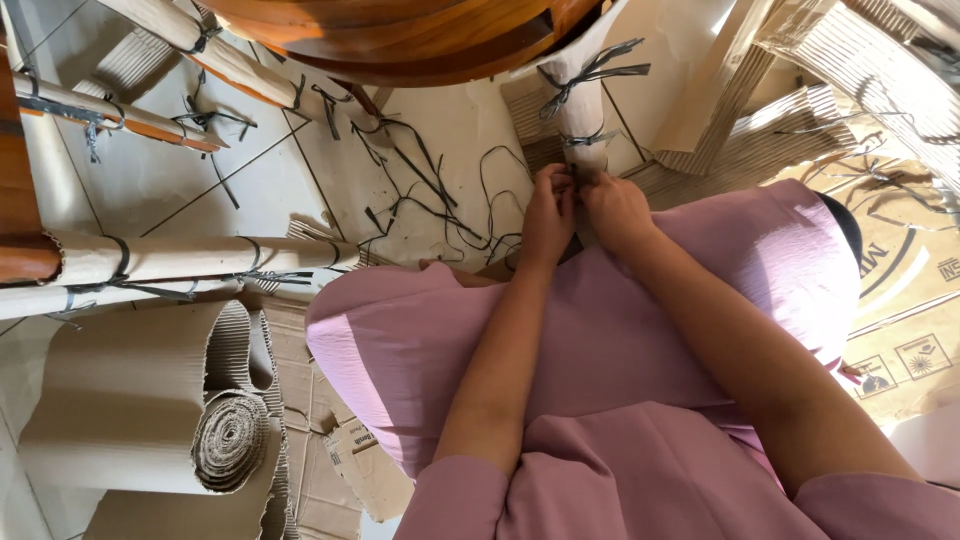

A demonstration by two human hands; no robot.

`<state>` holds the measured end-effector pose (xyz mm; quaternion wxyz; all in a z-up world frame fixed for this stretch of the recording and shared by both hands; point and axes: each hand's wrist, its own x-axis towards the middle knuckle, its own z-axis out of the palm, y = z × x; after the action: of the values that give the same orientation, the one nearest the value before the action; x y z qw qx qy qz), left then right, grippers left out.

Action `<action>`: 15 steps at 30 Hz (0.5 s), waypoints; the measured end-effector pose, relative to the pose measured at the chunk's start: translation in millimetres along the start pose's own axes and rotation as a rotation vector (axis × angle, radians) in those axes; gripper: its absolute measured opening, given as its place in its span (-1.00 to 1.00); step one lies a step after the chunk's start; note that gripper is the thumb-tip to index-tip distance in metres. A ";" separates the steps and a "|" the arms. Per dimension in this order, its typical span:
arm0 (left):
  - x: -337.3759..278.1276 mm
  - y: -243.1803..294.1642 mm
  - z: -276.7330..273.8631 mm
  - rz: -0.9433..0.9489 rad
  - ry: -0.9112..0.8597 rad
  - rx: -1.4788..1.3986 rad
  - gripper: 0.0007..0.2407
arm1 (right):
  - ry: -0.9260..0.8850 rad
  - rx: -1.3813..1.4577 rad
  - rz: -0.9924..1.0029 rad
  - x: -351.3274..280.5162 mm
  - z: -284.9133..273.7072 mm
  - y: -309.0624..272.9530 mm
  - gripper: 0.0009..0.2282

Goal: Wrapping wooden chair components with protective paper and securing them with hand-tied string.

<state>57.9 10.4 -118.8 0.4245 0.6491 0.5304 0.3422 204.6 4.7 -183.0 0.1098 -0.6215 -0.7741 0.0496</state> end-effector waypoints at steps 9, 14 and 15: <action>2.1 -99.7 42.0 -0.661 -0.054 -0.410 -0.63 | -0.195 0.550 0.151 5.2 -8.2 11.8 -0.88; 5.4 -106.3 39.9 -0.496 -0.034 -0.326 -0.75 | -0.191 0.610 0.197 7.5 -23.0 11.5 -0.89; 8.0 -108.9 38.5 -0.422 -0.051 -0.275 -0.80 | -0.179 0.623 0.213 8.2 -23.8 12.6 -0.89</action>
<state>50.6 19.3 -234.0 0.5842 0.4685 0.5919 0.2983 220.4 14.1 -161.7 0.2202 -0.6285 -0.6591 0.3494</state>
